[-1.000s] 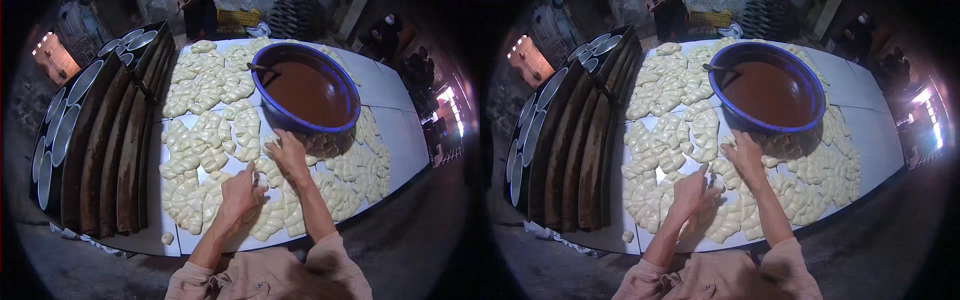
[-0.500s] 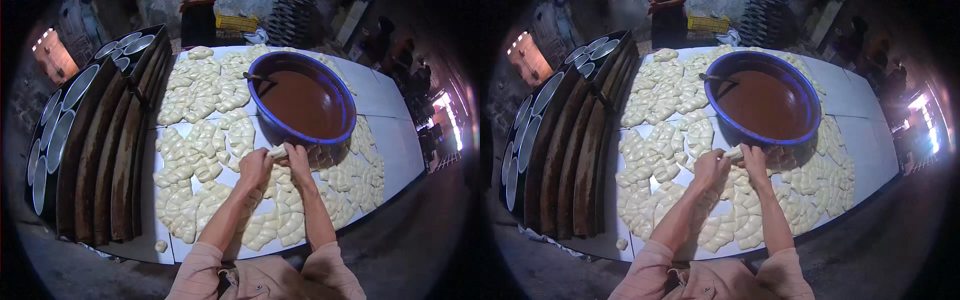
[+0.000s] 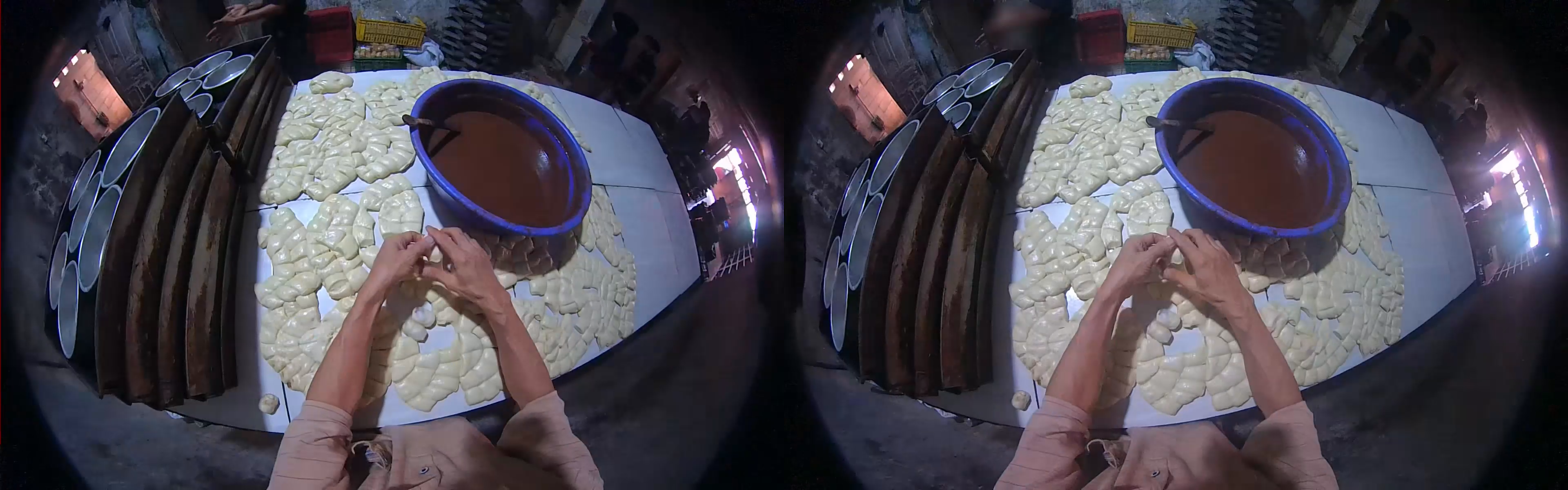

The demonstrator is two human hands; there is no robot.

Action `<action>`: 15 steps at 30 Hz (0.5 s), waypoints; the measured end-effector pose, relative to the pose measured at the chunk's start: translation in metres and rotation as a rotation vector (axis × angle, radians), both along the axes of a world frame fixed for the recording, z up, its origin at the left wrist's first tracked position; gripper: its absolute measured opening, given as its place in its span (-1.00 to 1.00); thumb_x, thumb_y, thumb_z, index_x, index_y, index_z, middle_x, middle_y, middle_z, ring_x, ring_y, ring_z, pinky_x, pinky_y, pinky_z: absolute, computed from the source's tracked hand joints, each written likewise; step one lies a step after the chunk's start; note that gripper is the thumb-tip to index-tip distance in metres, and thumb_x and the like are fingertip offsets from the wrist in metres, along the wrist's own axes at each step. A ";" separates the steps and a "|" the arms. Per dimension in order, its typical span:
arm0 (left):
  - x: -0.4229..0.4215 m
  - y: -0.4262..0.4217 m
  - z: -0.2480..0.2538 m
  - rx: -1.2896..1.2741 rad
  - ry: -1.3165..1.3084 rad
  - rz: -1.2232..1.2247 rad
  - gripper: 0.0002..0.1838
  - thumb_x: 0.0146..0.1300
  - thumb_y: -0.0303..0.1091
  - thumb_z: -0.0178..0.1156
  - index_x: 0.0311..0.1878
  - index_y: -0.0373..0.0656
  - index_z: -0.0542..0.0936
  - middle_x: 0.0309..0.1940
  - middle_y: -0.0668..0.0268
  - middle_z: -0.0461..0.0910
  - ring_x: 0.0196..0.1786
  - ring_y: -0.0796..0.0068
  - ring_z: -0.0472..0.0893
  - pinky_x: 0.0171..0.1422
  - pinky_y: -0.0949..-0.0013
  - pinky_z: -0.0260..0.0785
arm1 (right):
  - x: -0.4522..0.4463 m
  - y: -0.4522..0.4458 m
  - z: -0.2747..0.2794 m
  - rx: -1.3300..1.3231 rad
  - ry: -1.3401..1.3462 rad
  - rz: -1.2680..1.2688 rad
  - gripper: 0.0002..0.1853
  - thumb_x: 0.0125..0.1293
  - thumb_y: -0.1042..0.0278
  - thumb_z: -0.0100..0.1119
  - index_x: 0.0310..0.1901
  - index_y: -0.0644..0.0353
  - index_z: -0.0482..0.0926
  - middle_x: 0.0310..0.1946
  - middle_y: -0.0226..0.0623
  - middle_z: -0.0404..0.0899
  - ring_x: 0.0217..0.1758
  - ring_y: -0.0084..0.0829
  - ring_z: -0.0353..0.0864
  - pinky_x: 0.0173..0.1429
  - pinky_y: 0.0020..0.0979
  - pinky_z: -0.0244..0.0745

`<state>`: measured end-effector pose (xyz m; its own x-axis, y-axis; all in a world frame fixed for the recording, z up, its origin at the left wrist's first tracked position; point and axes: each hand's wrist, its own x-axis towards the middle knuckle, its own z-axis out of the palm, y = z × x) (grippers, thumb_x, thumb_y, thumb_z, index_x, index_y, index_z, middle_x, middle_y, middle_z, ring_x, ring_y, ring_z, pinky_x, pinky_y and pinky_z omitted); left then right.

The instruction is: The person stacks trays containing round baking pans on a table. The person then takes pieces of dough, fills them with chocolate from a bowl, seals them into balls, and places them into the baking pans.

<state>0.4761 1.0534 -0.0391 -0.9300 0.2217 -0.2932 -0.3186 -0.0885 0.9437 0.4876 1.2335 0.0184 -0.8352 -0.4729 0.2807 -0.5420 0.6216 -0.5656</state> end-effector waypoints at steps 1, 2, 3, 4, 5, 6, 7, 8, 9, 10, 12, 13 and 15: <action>0.004 0.003 0.008 -0.032 0.030 0.019 -0.66 0.43 -0.12 0.20 -0.25 -0.26 0.64 -0.47 0.46 0.53 -0.44 0.71 0.42 -0.38 0.57 0.26 | -0.001 0.001 -0.002 -0.056 -0.116 -0.011 -0.44 0.15 0.22 0.35 0.21 0.14 0.50 -0.08 -0.12 0.55 -0.05 -0.16 0.59 0.06 -0.22 0.50; 0.004 0.005 0.009 -0.049 0.063 0.025 -0.67 0.43 -0.12 0.19 -0.23 -0.25 0.65 -0.47 0.48 0.53 -0.44 0.72 0.42 -0.38 0.57 0.25 | -0.004 0.001 -0.005 -0.111 -0.230 -0.017 -0.44 0.15 0.21 0.37 0.19 0.15 0.50 -0.10 -0.15 0.56 -0.11 -0.17 0.61 0.00 -0.22 0.52; 0.005 0.006 0.009 -0.066 0.094 0.034 -0.67 0.44 -0.12 0.18 -0.20 -0.25 0.65 -0.48 0.50 0.53 -0.45 0.72 0.41 -0.37 0.58 0.25 | -0.013 0.006 -0.025 -0.172 -0.107 -0.018 -0.52 0.19 0.27 0.35 0.15 0.16 0.51 -0.19 -0.26 0.59 -0.24 -0.36 0.62 -0.11 -0.31 0.53; 0.007 0.006 0.009 -0.086 0.122 0.040 -0.67 0.44 -0.12 0.17 -0.17 -0.24 0.65 -0.48 0.51 0.53 -0.46 0.73 0.41 -0.37 0.58 0.25 | -0.013 0.009 -0.022 -0.226 -0.252 -0.075 -0.55 0.22 0.29 0.31 0.15 0.17 0.51 -0.19 -0.28 0.59 -0.24 -0.42 0.61 -0.13 -0.35 0.53; 0.004 0.002 0.006 -0.082 0.052 -0.015 -0.66 0.36 -0.17 0.24 0.03 -0.24 0.61 -0.33 0.38 0.59 -0.29 0.58 0.51 -0.21 0.47 0.37 | -0.014 0.012 -0.016 -0.279 -0.398 -0.136 -0.57 0.25 0.32 0.27 0.15 0.18 0.51 -0.19 -0.30 0.59 -0.24 -0.48 0.59 -0.15 -0.38 0.52; 0.007 0.006 0.004 -0.169 0.228 0.041 -0.61 0.32 -0.18 0.27 0.08 -0.24 0.59 -0.24 0.30 0.60 -0.20 0.49 0.53 -0.13 0.40 0.40 | -0.015 0.016 -0.012 -0.332 -0.542 -0.197 -0.60 0.28 0.35 0.24 0.15 0.19 0.51 -0.20 -0.31 0.59 -0.24 -0.54 0.58 -0.17 -0.42 0.52; 0.011 0.014 0.010 -0.255 0.406 0.097 -0.56 0.27 -0.20 0.30 0.14 -0.23 0.56 -0.15 0.23 0.60 -0.11 0.40 0.55 -0.05 0.32 0.42 | -0.016 0.018 -0.017 -0.495 -0.573 -0.209 -0.64 0.36 0.39 0.11 0.16 0.24 0.50 -0.22 -0.35 0.58 -0.24 -0.65 0.54 -0.28 -0.52 0.47; 0.014 0.020 0.014 -0.339 0.584 0.154 -0.49 0.22 -0.21 0.33 0.19 -0.23 0.53 -0.07 0.15 0.61 -0.01 0.31 0.57 0.02 0.25 0.44 | -0.016 0.020 -0.021 -0.610 -0.582 -0.225 -0.64 0.36 0.39 0.08 0.16 0.25 0.49 -0.24 -0.35 0.58 -0.23 -0.65 0.54 -0.26 -0.53 0.47; 0.003 0.024 -0.010 -0.501 0.830 0.131 -0.33 0.10 -0.24 0.39 0.30 -0.20 0.46 0.15 -0.01 0.52 0.24 0.08 0.47 0.19 0.07 0.40 | -0.015 0.021 -0.025 -0.725 -0.592 -0.240 -0.64 0.37 0.39 0.06 0.17 0.27 0.48 -0.26 -0.35 0.58 -0.23 -0.64 0.54 -0.25 -0.54 0.47; 0.004 0.025 -0.004 -0.512 0.772 0.055 -0.35 0.10 -0.24 0.38 0.28 -0.20 0.47 0.15 -0.01 0.54 0.22 0.06 0.49 0.18 0.08 0.41 | -0.013 0.017 -0.022 -0.841 -0.601 -0.255 -0.64 0.37 0.39 0.03 0.17 0.28 0.48 -0.28 -0.36 0.59 -0.23 -0.63 0.54 -0.23 -0.54 0.47; 0.006 0.028 0.011 -0.530 0.661 -0.101 -0.38 0.10 -0.24 0.37 0.26 -0.20 0.51 0.14 -0.01 0.56 0.19 0.02 0.53 0.17 0.08 0.42 | -0.011 0.018 -0.008 -0.809 -0.702 -0.286 -0.67 0.36 0.39 -0.04 0.09 0.27 0.54 -0.29 -0.38 0.59 -0.16 -0.59 0.54 -0.03 -0.52 0.45; 0.006 0.030 0.025 -0.598 0.585 -0.116 -0.49 0.10 -0.24 0.37 0.12 -0.24 0.62 0.02 0.00 0.64 0.07 0.00 0.60 0.13 0.09 0.45 | -0.014 0.025 -0.011 -0.743 -0.648 -0.243 -0.68 0.37 0.38 -0.04 0.07 0.27 0.56 -0.28 -0.38 0.60 -0.15 -0.58 0.54 0.00 -0.52 0.44; 0.005 0.036 0.015 -0.578 0.670 0.005 -0.61 0.10 -0.25 0.34 -0.01 -0.21 0.68 -0.19 0.04 0.67 -0.08 0.00 0.62 0.07 0.07 0.45 | -0.018 0.033 -0.023 -0.739 -0.621 -0.221 -0.73 0.37 0.29 0.06 -0.05 0.27 0.60 -0.24 -0.40 0.61 -0.15 -0.59 0.54 -0.01 -0.51 0.44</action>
